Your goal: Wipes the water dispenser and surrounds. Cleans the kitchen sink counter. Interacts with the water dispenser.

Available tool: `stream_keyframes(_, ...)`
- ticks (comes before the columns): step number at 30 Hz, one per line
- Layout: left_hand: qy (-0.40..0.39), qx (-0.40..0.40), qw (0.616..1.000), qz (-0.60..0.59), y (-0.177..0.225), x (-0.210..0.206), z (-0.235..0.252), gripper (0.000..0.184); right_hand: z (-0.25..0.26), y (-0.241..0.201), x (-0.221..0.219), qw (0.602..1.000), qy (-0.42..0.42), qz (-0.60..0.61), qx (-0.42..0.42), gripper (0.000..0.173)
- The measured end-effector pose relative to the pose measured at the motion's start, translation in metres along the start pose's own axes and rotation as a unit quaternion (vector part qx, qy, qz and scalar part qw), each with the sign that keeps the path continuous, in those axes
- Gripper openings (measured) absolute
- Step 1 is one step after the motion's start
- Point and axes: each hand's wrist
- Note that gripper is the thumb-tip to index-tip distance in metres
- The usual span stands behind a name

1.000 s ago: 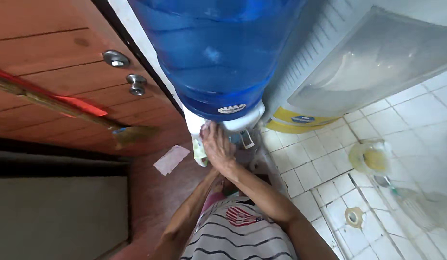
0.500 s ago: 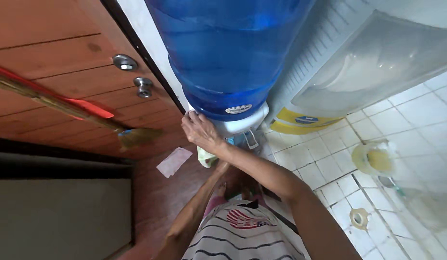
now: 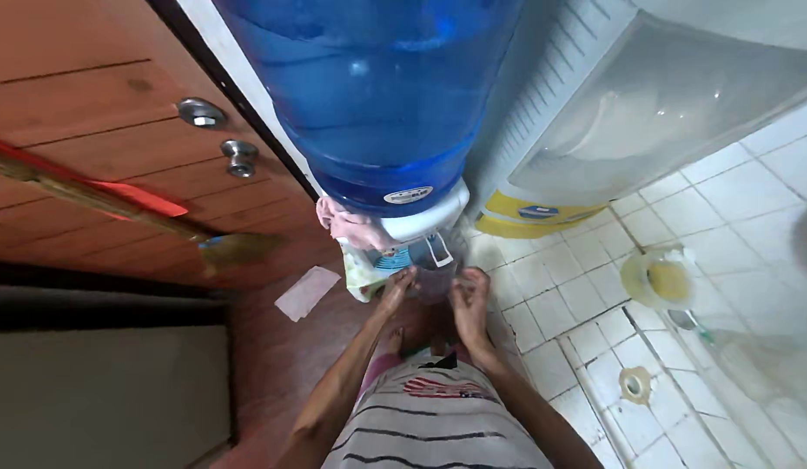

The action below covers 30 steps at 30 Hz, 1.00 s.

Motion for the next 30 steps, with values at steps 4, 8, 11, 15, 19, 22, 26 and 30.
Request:
stream_keyframes(4,-0.108,-0.252,0.960,-0.058,-0.134,0.025,0.124,0.028,0.002,0.040,0.012,0.948,-0.141,0.101,-0.266,0.093)
stream_keyframes(8,-0.105,-0.225,0.964,-0.090,-0.139,0.016,0.130,0.031,0.013,0.036,-0.002,0.904,-0.220,0.157,-0.333,0.050)
stream_keyframes(11,-0.106,-0.224,0.964,-0.097,-0.140,0.008,0.125,0.032,0.013,0.049,-0.010,0.907,-0.284,0.120,-0.287,0.044)
stream_keyframes(15,-0.104,-0.218,0.962,-0.124,-0.141,-0.006,0.119,0.033,0.005,0.060,-0.038,0.941,-0.274,0.021,-0.199,0.057)
stream_keyframes(19,-0.109,-0.221,0.957,-0.155,-0.141,-0.014,0.113,0.034,-0.007,0.055,-0.053,0.963,-0.204,-0.083,-0.156,0.051)
stream_keyframes(22,-0.097,-0.189,0.960,-0.181,-0.136,-0.021,0.105,0.035,-0.007,0.056,-0.048,0.948,-0.221,-0.171,-0.150,0.052)
stream_keyframes(26,-0.101,-0.192,0.958,-0.188,-0.138,-0.028,0.103,0.036,-0.010,0.077,-0.048,0.963,-0.155,-0.213,-0.059,0.042)
stream_keyframes(30,-0.102,-0.186,0.959,-0.188,-0.137,-0.030,0.099,0.036,-0.017,0.084,-0.050,0.973,-0.117,-0.198,-0.003,0.041)
Point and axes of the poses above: each hand's wrist, its own z-axis towards the middle knuckle, its own x-axis out of the back of the hand, y = z × x, and after that the axes turned 13 degrees about -y, right-handed
